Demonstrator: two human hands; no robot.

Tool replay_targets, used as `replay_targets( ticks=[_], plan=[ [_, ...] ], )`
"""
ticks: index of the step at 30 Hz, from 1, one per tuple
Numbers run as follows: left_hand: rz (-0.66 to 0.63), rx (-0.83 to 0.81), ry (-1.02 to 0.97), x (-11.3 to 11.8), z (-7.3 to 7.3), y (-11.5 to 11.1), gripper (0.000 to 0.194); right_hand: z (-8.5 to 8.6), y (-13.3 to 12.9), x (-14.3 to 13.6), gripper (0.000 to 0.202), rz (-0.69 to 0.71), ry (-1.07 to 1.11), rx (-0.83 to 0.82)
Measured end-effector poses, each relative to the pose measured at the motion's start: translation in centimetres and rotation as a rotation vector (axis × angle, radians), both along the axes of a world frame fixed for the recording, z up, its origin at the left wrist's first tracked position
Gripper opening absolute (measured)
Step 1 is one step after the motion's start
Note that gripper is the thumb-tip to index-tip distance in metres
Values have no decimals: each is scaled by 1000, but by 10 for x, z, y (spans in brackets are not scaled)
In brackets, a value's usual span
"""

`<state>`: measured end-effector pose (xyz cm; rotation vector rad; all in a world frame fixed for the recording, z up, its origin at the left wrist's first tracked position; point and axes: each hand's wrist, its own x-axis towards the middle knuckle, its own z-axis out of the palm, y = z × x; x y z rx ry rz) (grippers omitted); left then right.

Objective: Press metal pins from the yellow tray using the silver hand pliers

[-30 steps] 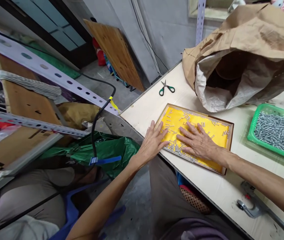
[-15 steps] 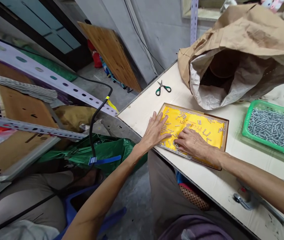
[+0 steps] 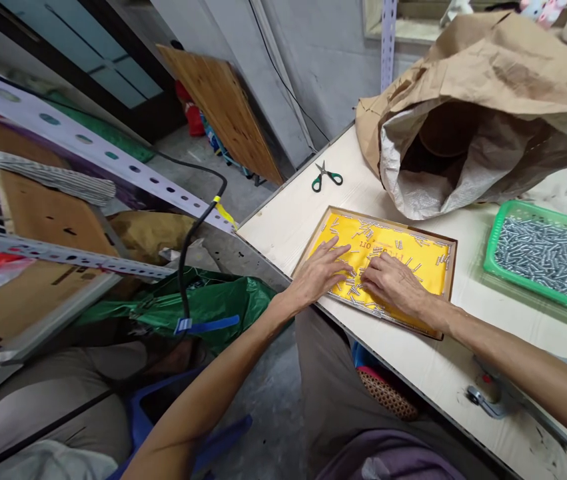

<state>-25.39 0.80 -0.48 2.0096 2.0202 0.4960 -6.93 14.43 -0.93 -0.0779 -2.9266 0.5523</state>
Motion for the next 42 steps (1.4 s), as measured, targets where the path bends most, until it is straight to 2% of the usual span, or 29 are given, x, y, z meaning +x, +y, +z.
replay_targets(
  ticks=[6,10,13,15,20,25,28,30,33,38,42],
  plan=[
    [64,27,-30,2,-4,5,7,3,5,0,29,-143,77,-205],
    [194,147,-137,8,-3,3,9,3,3,-11,25,-285,85,-489],
    [281,209,-225,19,-1,2,10,4,-2,-20,36,-375,69,-734],
    [319,229,-259,26,1,1,10,8,-6,-25,35,-382,96,-798],
    [359,191,-322,34,11,0,10,19,-11,-30,24,-340,178,-687],
    [530,76,-614,30,16,7,17,19,-10,-30,27,-358,186,-565],
    [601,75,-611,24,12,8,16,18,-8,-27,25,-323,123,-293],
    [628,125,-530,21,9,6,10,19,-10,-23,20,-226,-9,-79],
    [646,179,-437,20,6,-1,11,22,-17,-16,19,-80,-205,80],
    [585,194,-439,27,7,-7,13,21,-26,-12,18,10,-244,81],
    [572,182,-473,31,9,-8,15,14,-18,-14,18,-85,-163,-66]
  ],
)
